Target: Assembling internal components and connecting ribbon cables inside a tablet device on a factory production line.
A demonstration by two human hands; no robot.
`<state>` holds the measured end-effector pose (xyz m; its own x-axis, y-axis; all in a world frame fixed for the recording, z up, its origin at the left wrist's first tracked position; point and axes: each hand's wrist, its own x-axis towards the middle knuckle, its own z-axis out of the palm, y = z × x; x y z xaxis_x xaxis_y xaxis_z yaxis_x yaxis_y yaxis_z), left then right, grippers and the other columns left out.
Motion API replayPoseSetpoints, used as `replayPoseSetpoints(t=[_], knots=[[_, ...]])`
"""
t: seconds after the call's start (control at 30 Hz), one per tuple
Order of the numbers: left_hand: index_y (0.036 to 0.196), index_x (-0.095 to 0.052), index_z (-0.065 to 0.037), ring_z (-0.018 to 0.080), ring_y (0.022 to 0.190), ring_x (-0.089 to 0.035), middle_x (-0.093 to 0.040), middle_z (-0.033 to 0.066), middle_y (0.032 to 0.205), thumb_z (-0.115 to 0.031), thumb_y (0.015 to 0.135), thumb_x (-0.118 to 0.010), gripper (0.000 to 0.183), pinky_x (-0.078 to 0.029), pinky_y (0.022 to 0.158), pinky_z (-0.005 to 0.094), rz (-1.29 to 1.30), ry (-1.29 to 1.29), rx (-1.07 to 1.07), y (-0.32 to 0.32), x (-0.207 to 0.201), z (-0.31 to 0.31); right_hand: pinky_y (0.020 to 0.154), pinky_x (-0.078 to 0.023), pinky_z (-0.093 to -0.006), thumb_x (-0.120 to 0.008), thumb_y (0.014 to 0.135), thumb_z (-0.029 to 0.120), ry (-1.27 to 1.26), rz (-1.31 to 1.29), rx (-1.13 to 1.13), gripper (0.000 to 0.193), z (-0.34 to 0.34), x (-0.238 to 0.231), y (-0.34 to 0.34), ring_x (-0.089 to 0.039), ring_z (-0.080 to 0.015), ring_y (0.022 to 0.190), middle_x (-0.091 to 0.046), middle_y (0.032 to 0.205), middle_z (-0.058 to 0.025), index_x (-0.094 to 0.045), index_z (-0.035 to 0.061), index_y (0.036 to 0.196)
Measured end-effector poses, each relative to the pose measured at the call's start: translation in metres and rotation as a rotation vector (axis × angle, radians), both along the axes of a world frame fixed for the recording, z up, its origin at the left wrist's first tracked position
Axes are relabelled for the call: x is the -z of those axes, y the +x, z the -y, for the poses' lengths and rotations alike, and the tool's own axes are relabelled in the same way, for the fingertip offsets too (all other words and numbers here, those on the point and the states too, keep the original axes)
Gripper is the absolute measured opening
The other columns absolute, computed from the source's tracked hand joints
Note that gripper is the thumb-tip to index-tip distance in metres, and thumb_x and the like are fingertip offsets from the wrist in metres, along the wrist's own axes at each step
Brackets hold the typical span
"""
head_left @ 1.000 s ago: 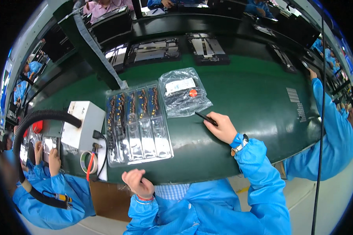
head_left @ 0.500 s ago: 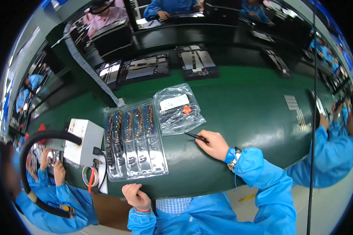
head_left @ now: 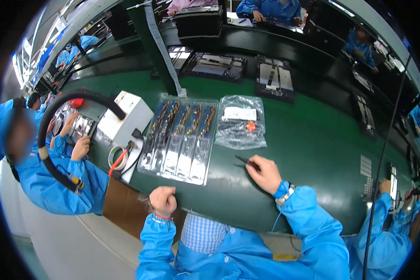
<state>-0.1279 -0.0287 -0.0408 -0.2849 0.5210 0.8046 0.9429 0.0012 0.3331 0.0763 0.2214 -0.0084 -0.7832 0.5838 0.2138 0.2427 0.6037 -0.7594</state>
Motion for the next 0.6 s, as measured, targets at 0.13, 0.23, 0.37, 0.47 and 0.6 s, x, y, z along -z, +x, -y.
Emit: replayPoseSetpoints(t=[0.13, 0.23, 0.37, 0.47, 0.6], knots=[[0.077, -0.059, 0.000, 0.0251, 0.053, -0.055, -0.055, 0.0103, 0.060, 0.010, 0.063, -0.044, 0.023, -0.044, 0.049, 0.0323, 0.132, 0.024, -0.079, 0.002, 0.004, 0.002, 0.059, -0.046, -0.0403, -0.059, 0.080, 0.018, 0.064, -0.035, -0.034, 0.015, 0.002, 0.002, -0.003, -0.059, -0.0341, 0.069, -0.061, 0.076, -0.0156, -0.058, 0.0043, 0.085], [0.078, -0.059, 0.000, 0.0256, 0.053, -0.055, -0.054, 0.0111, 0.061, 0.010, 0.068, -0.044, 0.020, -0.043, 0.049, 0.0323, 0.165, 0.041, -0.053, -0.001, 0.006, 0.000, 0.059, -0.045, -0.0404, -0.058, 0.080, 0.018, 0.107, -0.040, -0.007, 0.016, 0.004, 0.000, -0.001, -0.059, -0.0347, 0.070, -0.061, 0.077, -0.0165, -0.058, 0.0037, 0.085], [0.081, -0.060, 0.000, 0.0264, 0.056, -0.056, -0.055, 0.0120, 0.064, 0.008, 0.072, -0.048, 0.016, -0.044, 0.052, 0.0320, 0.163, 0.035, -0.019, -0.004, 0.005, -0.001, 0.058, -0.045, -0.0394, -0.059, 0.080, 0.018, 0.135, -0.086, 0.034, 0.017, 0.005, 0.002, -0.003, -0.059, -0.0354, 0.066, -0.060, 0.073, -0.0186, -0.057, 0.0015, 0.085], [0.082, -0.060, 0.000, 0.0248, 0.058, -0.058, -0.057, 0.0119, 0.066, 0.008, 0.074, -0.048, 0.016, -0.045, 0.053, 0.0306, 0.166, 0.015, 0.014, -0.001, 0.002, -0.004, 0.056, -0.044, -0.0385, -0.059, 0.081, 0.019, 0.079, -0.095, 0.103, 0.020, 0.003, 0.002, -0.004, -0.059, -0.0344, 0.063, -0.059, 0.070, -0.0191, -0.057, 0.0002, 0.086], [0.083, -0.062, -0.001, 0.0213, 0.063, -0.061, -0.060, 0.0103, 0.070, 0.009, 0.072, -0.045, 0.022, -0.046, 0.055, 0.0296, 0.347, -0.023, 0.137, 0.022, -0.034, -0.014, 0.055, -0.043, -0.0377, -0.059, 0.080, 0.019, 0.117, -0.079, 0.121, 0.020, 0.002, -0.002, -0.006, -0.058, -0.0340, 0.061, -0.059, 0.068, -0.0181, -0.057, 0.0004, 0.086]])
